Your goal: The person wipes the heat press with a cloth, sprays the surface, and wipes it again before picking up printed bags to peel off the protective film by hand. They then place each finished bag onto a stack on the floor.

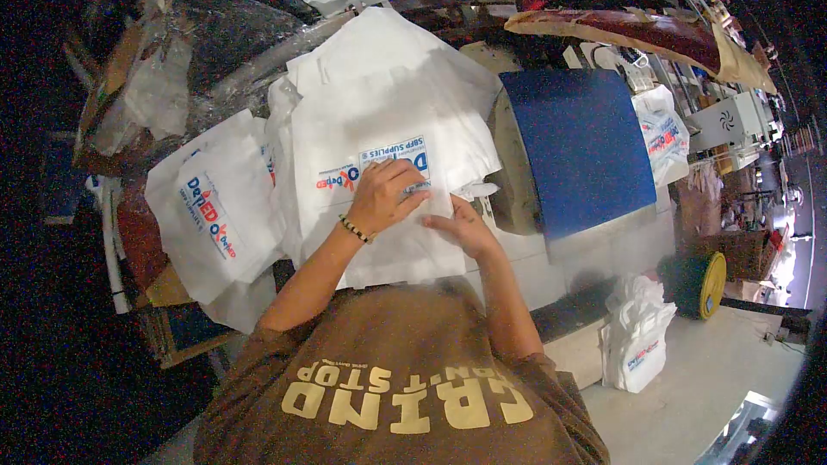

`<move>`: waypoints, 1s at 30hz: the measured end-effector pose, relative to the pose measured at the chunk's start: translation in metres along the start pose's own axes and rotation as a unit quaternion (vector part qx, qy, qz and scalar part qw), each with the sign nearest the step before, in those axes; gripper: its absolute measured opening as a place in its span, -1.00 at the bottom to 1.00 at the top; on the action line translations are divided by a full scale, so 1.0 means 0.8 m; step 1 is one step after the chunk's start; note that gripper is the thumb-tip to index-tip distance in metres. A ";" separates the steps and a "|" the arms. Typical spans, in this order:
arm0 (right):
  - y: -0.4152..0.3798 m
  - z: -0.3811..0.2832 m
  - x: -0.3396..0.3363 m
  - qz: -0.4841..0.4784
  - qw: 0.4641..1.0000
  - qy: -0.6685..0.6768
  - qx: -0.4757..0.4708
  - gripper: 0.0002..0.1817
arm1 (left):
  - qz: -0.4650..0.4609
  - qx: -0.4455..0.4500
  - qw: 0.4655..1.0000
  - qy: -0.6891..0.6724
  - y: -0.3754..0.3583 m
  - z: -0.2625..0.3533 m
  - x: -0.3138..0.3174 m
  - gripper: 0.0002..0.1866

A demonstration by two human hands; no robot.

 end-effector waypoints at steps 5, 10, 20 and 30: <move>0.004 0.017 -0.011 0.031 0.999 -0.019 0.007 -0.57 | -0.006 0.017 1.000 -0.012 0.001 -0.004 0.007 -0.86; 0.002 0.017 -0.009 0.035 0.999 -0.003 -0.009 -0.56 | -0.010 -0.070 0.993 -0.094 0.006 -0.019 0.014 -0.87; -0.003 0.015 -0.011 0.041 0.999 -0.012 -0.013 -0.57 | -0.036 -0.253 0.952 -0.170 0.013 -0.072 0.002 -0.78; -0.001 0.031 -0.022 0.047 0.999 -0.012 0.000 -0.54 | 0.069 -0.255 0.958 -0.114 0.023 -0.098 -0.017 -0.79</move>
Point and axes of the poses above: each hand's wrist, its own y-axis towards the middle knuckle, its own x-axis out of the palm, z = x × y, the point moved 3 cm from there along y, towards the middle knuckle, and after that the axes turned 8 degrees about -x, right-handed, at the moved point
